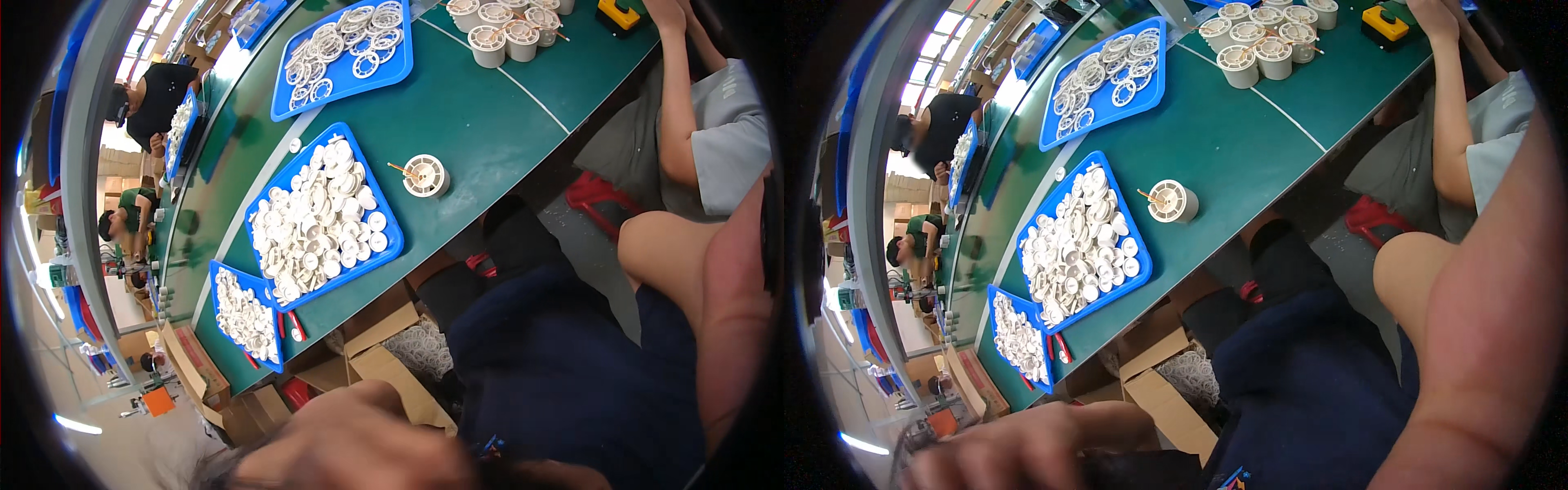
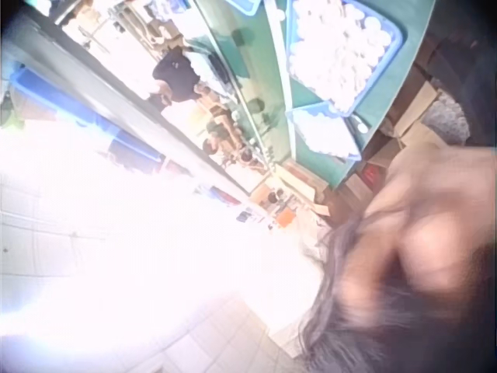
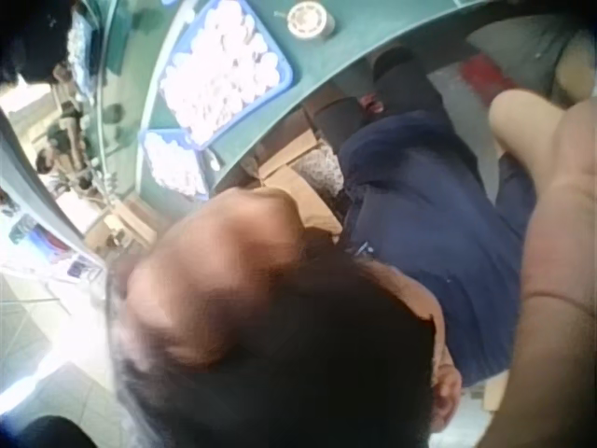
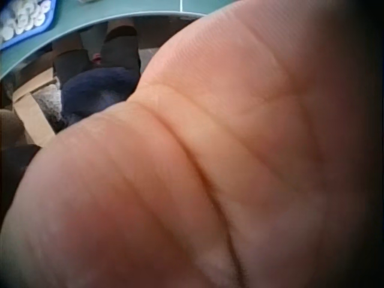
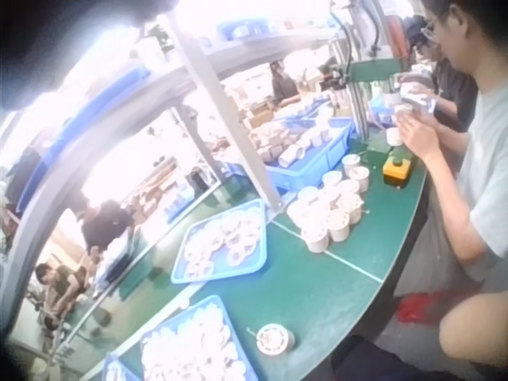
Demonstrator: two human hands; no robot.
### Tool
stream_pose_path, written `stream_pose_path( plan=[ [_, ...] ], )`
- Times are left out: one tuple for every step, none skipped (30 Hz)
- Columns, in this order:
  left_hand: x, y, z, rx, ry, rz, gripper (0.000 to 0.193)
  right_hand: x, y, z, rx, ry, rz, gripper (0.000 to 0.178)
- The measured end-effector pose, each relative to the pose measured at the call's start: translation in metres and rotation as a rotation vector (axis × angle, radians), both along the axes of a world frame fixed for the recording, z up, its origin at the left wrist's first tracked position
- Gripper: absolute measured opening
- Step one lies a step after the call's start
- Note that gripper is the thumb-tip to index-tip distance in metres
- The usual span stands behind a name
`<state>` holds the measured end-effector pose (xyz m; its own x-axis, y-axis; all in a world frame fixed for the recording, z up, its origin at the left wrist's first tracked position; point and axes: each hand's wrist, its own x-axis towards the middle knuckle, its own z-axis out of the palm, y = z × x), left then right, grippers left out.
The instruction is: Assembling small electronic components for smoke detectors on a factory production line.
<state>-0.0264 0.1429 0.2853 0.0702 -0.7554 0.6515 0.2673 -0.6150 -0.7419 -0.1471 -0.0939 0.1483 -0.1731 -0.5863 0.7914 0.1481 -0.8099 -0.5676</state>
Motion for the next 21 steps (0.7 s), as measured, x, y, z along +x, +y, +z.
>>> stream_pose_path(
  plan=[
    [-0.006, -0.006, 0.001, -0.009, -0.029, 0.005, 0.03, 0.002, 0.001, 0.001, 0.001, -0.003, -0.007, 0.068],
    [-0.001, -0.011, 0.011, -0.017, -0.059, 0.009, 0.031, 0.003, 0.003, 0.002, 0.003, -0.007, -0.015, 0.068],
    [-0.02, -0.018, 0.01, -0.017, -0.068, 0.001, 0.031, 0.004, 0.004, 0.003, 0.005, -0.013, -0.022, 0.068],
    [-0.058, -0.048, 0.018, 0.051, -0.025, 0.093, 0.036, 0.012, 0.004, 0.008, 0.001, -0.028, -0.015, 0.067],
    [-0.08, -0.065, 0.023, 0.121, 0.023, 0.184, 0.042, 0.017, 0.005, 0.011, 0.0, -0.039, -0.009, 0.067],
    [-0.071, -0.062, 0.01, 0.148, 0.045, 0.152, 0.042, 0.003, 0.004, -0.001, 0.026, -0.01, -0.04, 0.067],
    [-0.043, -0.041, 0.005, 0.175, -0.04, -0.048, 0.04, 0.002, 0.007, 0.002, 0.029, -0.029, -0.039, 0.067],
    [-0.007, -0.015, -0.001, 0.2, -0.119, -0.243, 0.038, 0.002, 0.008, 0.008, 0.028, -0.041, -0.034, 0.066],
    [0.026, 0.004, -0.01, 0.227, -0.189, -0.452, 0.036, 0.001, 0.01, 0.01, 0.029, -0.044, -0.041, 0.066],
    [0.043, 0.011, -0.015, 0.252, -0.257, -0.661, 0.034, 0.001, 0.01, 0.011, 0.03, -0.045, -0.049, 0.066],
    [0.044, 0.012, -0.017, 0.254, -0.268, -0.663, 0.034, 0.005, 0.012, 0.013, 0.031, -0.052, -0.051, 0.066],
    [0.042, 0.013, -0.019, 0.116, -0.266, -0.66, 0.033, 0.003, 0.013, 0.011, 0.034, -0.051, -0.05, 0.065],
    [0.042, 0.011, -0.022, -0.023, -0.264, -0.654, 0.032, 0.001, 0.014, 0.01, 0.036, -0.048, -0.049, 0.065],
    [0.043, 0.007, -0.025, -0.163, -0.261, -0.646, 0.031, -0.002, 0.016, 0.01, 0.037, -0.046, -0.047, 0.065],
    [0.042, 0.003, -0.028, -0.304, -0.257, -0.636, 0.03, -0.004, 0.017, 0.01, 0.037, -0.043, -0.045, 0.065],
    [0.041, -0.001, -0.031, -0.446, -0.253, -0.624, 0.03, -0.008, 0.018, 0.01, 0.036, -0.039, -0.044, 0.064],
    [0.036, -0.005, -0.025, -0.58, -0.279, -0.621, 0.029, -0.007, 0.019, 0.017, 0.034, -0.07, -0.043, 0.064],
    [0.033, -0.009, -0.028, -0.722, -0.269, -0.613, 0.028, -0.009, 0.023, 0.017, 0.034, -0.065, -0.048, 0.064],
    [0.029, -0.014, -0.029, -0.866, -0.256, -0.602, 0.028, -0.01, 0.025, 0.019, 0.031, -0.059, -0.053, 0.064],
    [0.026, -0.01, -0.026, -0.876, -0.252, -0.604, 0.028, -0.012, 0.028, 0.022, 0.026, -0.052, -0.058, 0.064],
    [0.023, -0.006, -0.022, -0.856, -0.322, -0.47, 0.028, -0.014, 0.031, 0.026, 0.018, -0.042, -0.064, 0.063]
  ],
)
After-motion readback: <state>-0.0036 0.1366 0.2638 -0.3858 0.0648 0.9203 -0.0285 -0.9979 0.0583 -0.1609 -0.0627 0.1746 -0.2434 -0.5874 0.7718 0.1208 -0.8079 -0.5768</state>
